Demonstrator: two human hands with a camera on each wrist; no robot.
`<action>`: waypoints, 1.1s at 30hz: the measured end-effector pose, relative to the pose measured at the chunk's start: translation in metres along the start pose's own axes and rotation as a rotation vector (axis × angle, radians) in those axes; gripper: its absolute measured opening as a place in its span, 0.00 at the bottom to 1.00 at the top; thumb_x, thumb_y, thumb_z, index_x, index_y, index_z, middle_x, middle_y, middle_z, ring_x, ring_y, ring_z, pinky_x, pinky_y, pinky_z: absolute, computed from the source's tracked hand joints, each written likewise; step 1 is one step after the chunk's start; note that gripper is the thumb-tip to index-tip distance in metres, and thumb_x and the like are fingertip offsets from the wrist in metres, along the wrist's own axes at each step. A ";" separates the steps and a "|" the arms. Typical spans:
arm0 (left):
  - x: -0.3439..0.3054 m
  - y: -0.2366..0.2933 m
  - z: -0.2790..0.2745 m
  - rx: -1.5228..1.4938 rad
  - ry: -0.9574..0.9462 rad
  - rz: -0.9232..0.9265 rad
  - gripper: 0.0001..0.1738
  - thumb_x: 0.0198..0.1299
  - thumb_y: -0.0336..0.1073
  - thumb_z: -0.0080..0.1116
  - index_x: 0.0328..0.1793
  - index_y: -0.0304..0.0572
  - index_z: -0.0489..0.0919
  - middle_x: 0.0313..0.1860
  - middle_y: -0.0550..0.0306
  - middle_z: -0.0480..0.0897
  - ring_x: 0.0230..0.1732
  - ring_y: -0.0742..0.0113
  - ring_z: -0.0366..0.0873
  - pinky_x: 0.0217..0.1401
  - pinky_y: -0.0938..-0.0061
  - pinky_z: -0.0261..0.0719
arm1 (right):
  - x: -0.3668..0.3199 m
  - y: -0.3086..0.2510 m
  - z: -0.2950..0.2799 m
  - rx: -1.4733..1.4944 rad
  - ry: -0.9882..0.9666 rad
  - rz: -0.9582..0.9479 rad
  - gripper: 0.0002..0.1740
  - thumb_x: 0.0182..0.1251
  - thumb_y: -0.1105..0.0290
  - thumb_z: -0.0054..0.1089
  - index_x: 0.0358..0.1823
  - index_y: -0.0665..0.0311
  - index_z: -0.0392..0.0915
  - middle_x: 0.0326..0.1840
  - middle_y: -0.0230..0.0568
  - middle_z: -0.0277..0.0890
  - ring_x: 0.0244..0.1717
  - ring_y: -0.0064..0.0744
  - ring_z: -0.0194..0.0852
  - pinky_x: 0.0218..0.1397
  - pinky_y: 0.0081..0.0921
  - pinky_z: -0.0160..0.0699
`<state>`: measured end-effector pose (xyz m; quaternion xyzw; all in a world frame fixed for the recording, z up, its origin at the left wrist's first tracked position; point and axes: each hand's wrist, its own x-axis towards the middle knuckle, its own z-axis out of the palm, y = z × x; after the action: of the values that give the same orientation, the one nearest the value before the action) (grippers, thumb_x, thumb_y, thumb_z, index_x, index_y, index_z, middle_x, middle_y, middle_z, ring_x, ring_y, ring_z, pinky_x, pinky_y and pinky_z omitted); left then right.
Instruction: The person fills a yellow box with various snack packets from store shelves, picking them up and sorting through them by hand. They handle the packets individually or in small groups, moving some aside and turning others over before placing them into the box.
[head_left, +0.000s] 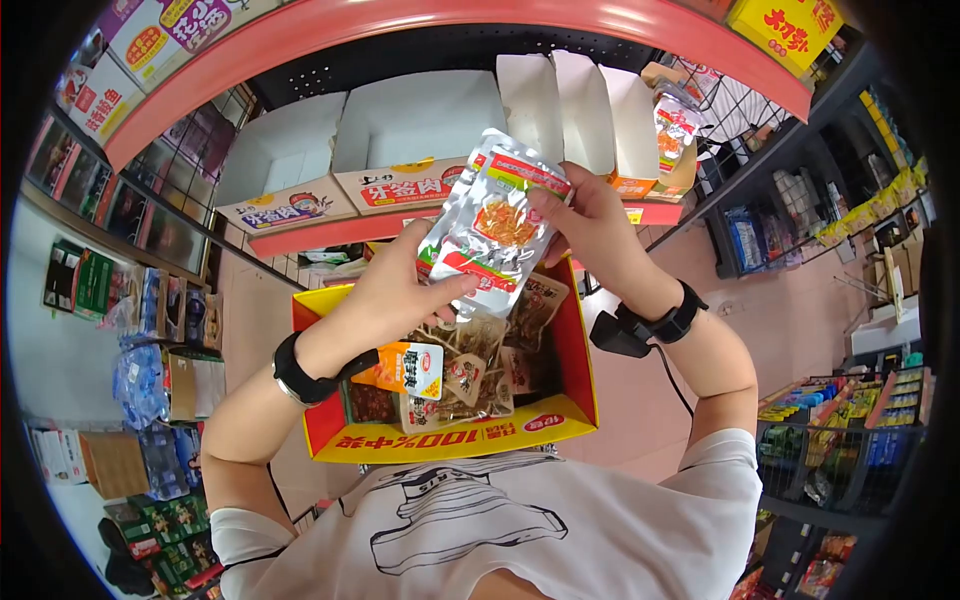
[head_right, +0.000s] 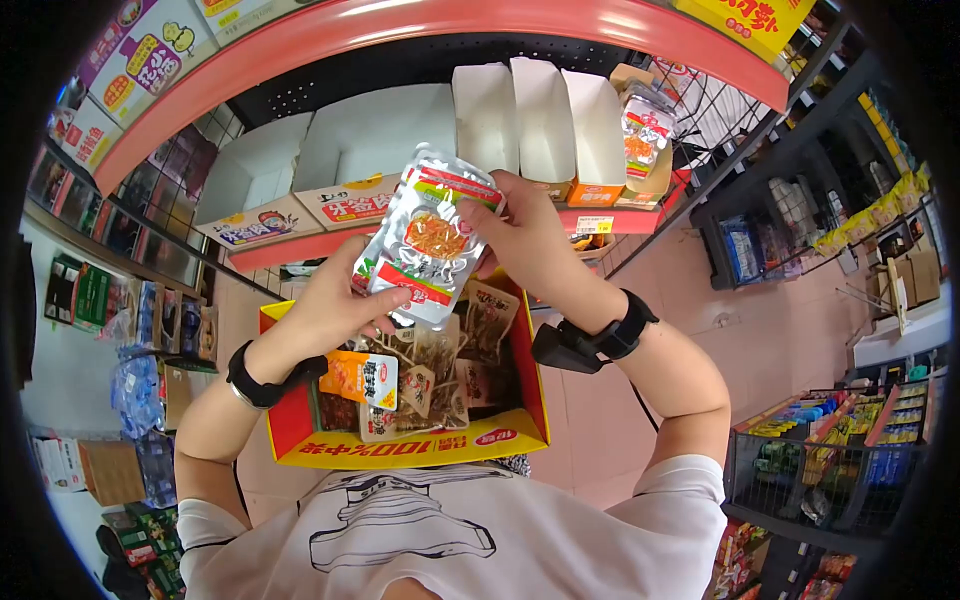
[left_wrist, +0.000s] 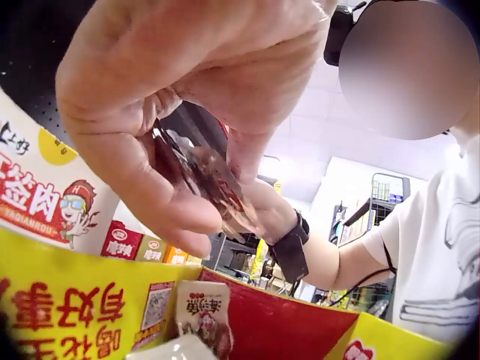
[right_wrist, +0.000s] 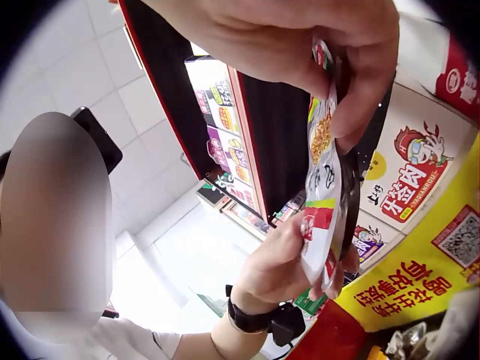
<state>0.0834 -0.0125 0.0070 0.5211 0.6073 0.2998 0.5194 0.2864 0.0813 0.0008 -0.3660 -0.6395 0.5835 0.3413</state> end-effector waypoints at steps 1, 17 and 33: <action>0.004 -0.006 0.001 -0.034 -0.009 0.036 0.27 0.59 0.34 0.60 0.59 0.36 0.60 0.39 0.55 0.78 0.25 0.73 0.79 0.23 0.84 0.77 | -0.001 0.001 0.000 0.008 -0.023 -0.023 0.13 0.67 0.67 0.54 0.44 0.71 0.70 0.30 0.36 0.75 0.22 0.18 0.75 0.18 0.14 0.76; 0.004 -0.004 0.012 0.191 0.140 0.431 0.18 0.61 0.29 0.54 0.53 0.35 0.61 0.39 0.48 0.78 0.30 0.64 0.81 0.31 0.76 0.78 | -0.011 -0.007 -0.016 0.155 -0.017 -0.035 0.27 0.54 0.74 0.67 0.55 0.69 0.68 0.40 0.38 0.79 0.34 0.19 0.77 0.32 0.16 0.80; -0.003 -0.008 -0.015 0.329 0.034 0.479 0.18 0.56 0.24 0.56 0.54 0.39 0.72 0.54 0.56 0.72 0.48 0.69 0.74 0.48 0.78 0.75 | 0.004 -0.006 -0.192 -1.121 0.843 -0.319 0.18 0.54 0.66 0.64 0.46 0.64 0.77 0.31 0.51 0.79 0.32 0.45 0.80 0.37 0.31 0.76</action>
<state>0.0665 -0.0149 0.0045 0.7218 0.5160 0.3203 0.3320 0.4496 0.1793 0.0229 -0.5825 -0.7025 -0.0805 0.4009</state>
